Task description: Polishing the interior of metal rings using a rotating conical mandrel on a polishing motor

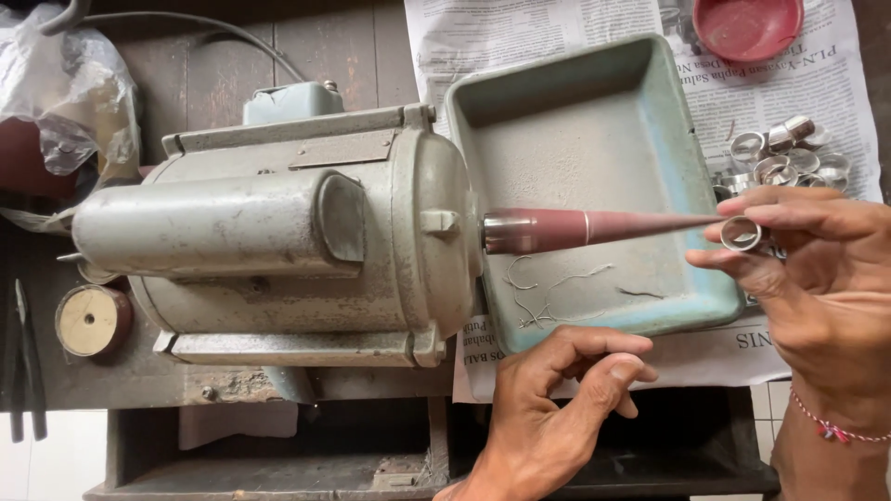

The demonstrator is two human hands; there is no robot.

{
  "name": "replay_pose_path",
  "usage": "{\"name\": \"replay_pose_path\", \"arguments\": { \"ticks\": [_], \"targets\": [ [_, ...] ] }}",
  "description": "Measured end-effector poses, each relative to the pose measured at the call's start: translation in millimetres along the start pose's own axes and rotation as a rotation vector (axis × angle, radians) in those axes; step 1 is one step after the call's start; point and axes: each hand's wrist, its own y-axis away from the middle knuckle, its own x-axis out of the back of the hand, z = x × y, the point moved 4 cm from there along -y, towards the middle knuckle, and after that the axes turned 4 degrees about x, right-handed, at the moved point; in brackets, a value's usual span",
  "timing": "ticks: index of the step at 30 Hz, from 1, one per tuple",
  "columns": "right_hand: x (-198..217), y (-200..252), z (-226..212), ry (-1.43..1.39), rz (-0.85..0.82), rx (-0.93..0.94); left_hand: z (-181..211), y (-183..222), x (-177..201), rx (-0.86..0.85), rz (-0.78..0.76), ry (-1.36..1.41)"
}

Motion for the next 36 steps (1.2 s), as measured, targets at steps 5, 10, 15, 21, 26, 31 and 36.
{"name": "replay_pose_path", "arguments": {
  "ticks": [5, 10, 15, 21, 26, 31, 36],
  "targets": [
    [-6, -11, 1, 0.034, -0.01, 0.039, 0, 1, 0, -0.027, -0.007, 0.025],
    [-15, -13, -12, 0.036, -0.062, -0.014, 1, 1, 2, -0.019, 0.001, -0.01],
    [-20, -14, -18, 0.043, -0.129, 0.017, 1, 1, 3, -0.022, -0.003, -0.015],
    [-18, -15, -10, 0.043, -0.131, 0.039, 1, -1, 3, -0.021, 0.001, -0.016],
    [-19, -17, -10, 0.059, -0.13, 0.017, 1, 0, 3, -0.035, 0.006, -0.017],
    [-20, -17, -6, 0.111, -0.113, 0.082, 0, 0, 3, -0.044, -0.003, -0.02],
    [-21, -19, -3, 0.084, -0.113, 0.138, 1, 0, 3, -0.065, 0.0, -0.008]
  ]
}}
